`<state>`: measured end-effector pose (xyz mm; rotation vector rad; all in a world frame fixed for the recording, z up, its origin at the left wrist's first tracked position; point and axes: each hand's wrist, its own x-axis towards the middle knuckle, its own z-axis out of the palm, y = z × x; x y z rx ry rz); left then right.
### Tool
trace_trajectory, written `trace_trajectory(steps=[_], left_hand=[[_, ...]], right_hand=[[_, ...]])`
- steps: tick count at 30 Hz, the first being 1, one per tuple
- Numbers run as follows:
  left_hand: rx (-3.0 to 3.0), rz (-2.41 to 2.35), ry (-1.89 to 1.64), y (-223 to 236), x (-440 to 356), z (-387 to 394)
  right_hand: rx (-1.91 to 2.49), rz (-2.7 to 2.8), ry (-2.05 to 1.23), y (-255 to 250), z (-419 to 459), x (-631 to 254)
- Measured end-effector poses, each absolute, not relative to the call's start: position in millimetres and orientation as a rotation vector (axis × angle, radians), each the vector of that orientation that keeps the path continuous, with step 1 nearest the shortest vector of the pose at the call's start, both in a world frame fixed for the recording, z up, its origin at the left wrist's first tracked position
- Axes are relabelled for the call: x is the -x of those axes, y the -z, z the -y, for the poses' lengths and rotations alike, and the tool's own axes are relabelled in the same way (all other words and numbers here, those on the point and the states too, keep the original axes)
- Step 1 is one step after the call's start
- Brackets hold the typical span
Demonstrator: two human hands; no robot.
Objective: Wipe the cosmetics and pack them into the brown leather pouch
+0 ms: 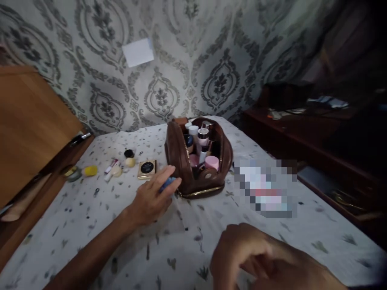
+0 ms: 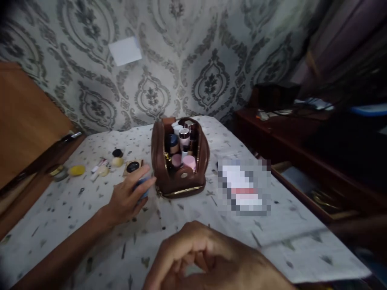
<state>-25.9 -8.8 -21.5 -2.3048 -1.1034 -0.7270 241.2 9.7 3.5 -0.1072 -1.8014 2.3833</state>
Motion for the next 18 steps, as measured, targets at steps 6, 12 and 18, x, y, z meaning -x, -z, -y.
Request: trace_trajectory(steps=[6,12,18], left_hand=[[2.293,1.410,0.566,50.3,81.1,28.8],[2.257,1.708,0.357,67.7,126.6,49.5],[1.896,2.084,0.389,47.4,176.3,46.7]], right_hand=[[0.028,1.636,-2.597,9.1,-7.8,-191.5],[0.159,1.647,-2.527,23.8,-12.5,-143.2],[0.210,1.641,-2.482,34.6,-12.3,-100.1]])
